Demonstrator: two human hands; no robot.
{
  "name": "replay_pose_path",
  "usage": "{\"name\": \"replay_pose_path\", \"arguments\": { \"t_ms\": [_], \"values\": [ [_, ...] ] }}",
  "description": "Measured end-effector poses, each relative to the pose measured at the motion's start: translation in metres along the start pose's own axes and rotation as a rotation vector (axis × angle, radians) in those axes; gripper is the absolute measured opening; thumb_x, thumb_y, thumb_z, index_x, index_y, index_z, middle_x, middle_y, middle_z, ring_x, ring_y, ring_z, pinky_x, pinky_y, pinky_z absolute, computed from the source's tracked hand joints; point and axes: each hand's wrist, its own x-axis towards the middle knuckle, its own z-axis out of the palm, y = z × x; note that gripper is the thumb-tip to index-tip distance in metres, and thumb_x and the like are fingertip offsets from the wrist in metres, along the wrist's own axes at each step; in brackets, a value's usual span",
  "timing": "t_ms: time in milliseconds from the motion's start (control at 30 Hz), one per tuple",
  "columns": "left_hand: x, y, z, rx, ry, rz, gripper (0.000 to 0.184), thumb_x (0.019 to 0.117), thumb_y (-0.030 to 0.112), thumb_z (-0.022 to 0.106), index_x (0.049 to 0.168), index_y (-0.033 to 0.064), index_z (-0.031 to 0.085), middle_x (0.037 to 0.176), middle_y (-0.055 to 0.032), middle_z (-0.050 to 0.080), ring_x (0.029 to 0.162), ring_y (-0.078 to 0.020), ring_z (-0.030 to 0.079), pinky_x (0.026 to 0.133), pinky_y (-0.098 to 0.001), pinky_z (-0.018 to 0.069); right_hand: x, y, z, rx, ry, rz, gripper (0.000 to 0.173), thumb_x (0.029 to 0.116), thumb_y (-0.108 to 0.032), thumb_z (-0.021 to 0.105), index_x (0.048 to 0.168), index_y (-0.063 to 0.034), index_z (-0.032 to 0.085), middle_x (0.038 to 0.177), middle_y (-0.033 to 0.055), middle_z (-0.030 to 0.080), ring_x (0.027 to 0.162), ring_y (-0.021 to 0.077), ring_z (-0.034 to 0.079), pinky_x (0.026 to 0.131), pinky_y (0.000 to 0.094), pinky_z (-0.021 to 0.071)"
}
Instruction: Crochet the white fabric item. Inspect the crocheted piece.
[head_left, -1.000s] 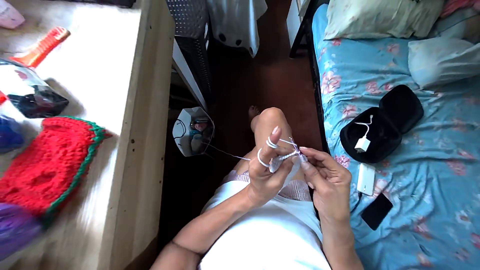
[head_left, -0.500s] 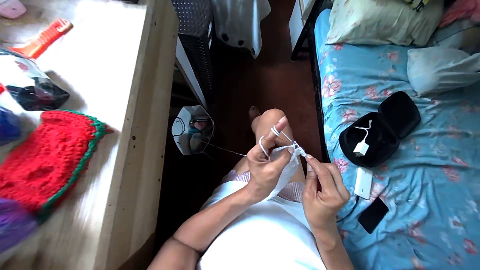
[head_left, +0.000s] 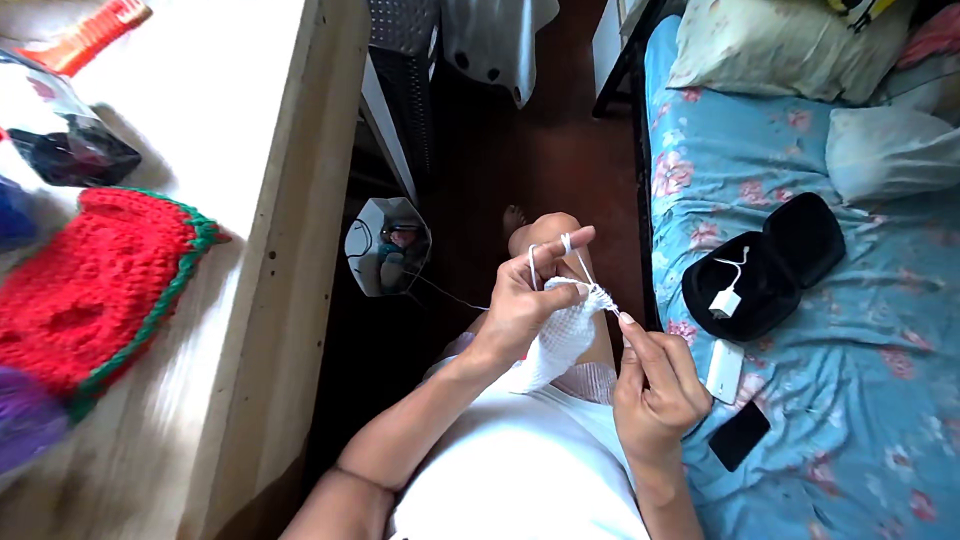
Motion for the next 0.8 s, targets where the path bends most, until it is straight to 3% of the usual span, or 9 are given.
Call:
{"name": "replay_pose_path", "arguments": {
  "t_ms": [100, 267, 500, 800],
  "values": [
    [-0.005, -0.004, 0.006, 0.136, -0.023, 0.150, 0.057, 0.0799, -0.013, 0.063, 0.136, -0.0003, 0.063, 0.087, -0.0008, 0.072, 0.071, -0.0038, 0.065, 0.067, -0.0207, 0.0566, 0.001, -0.002, 0.000, 0.044, 0.000, 0.049, 0.020, 0.0953, 0.000, 0.060, 0.102, 0.0032, 0.079, 0.080, 0.0115, 0.064, 0.073, 0.0085, 0.059, 0.068, 0.0129, 0.0475],
    [-0.008, -0.017, 0.013, 0.064, 0.086, 0.256, 0.053, 0.0801, -0.013, 0.062, 0.131, 0.0006, 0.066, 0.086, 0.0002, 0.072, 0.073, -0.0047, 0.066, 0.069, -0.0221, 0.0570, 0.001, -0.003, 0.001, -0.005, 0.016, 0.030, 0.022, 0.0943, 0.000, 0.059, 0.101, 0.0024, 0.079, 0.078, 0.0113, 0.063, 0.071, 0.0100, 0.059, 0.064, 0.0147, 0.0466],
    [-0.004, -0.008, 0.003, -0.078, 0.047, 0.062, 0.048, 0.0844, -0.008, 0.060, 0.131, 0.0016, 0.066, 0.079, -0.0010, 0.068, 0.067, -0.0058, 0.063, 0.067, -0.0228, 0.0554, -0.003, -0.001, 0.001, -0.054, 0.021, -0.007, 0.020, 0.0945, 0.000, 0.060, 0.099, 0.0015, 0.080, 0.077, 0.0128, 0.064, 0.070, 0.0128, 0.060, 0.063, 0.0176, 0.0472],
    [0.000, 0.003, 0.000, -0.091, -0.027, -0.086, 0.047, 0.0857, -0.008, 0.057, 0.131, 0.0025, 0.066, 0.083, -0.0028, 0.070, 0.069, -0.0061, 0.065, 0.067, -0.0228, 0.0568, -0.002, 0.011, -0.004, 0.159, 0.004, 0.010, 0.019, 0.0962, -0.002, 0.060, 0.098, 0.0027, 0.078, 0.079, 0.0099, 0.063, 0.074, 0.0057, 0.059, 0.069, 0.0119, 0.0474]
  ]
}}
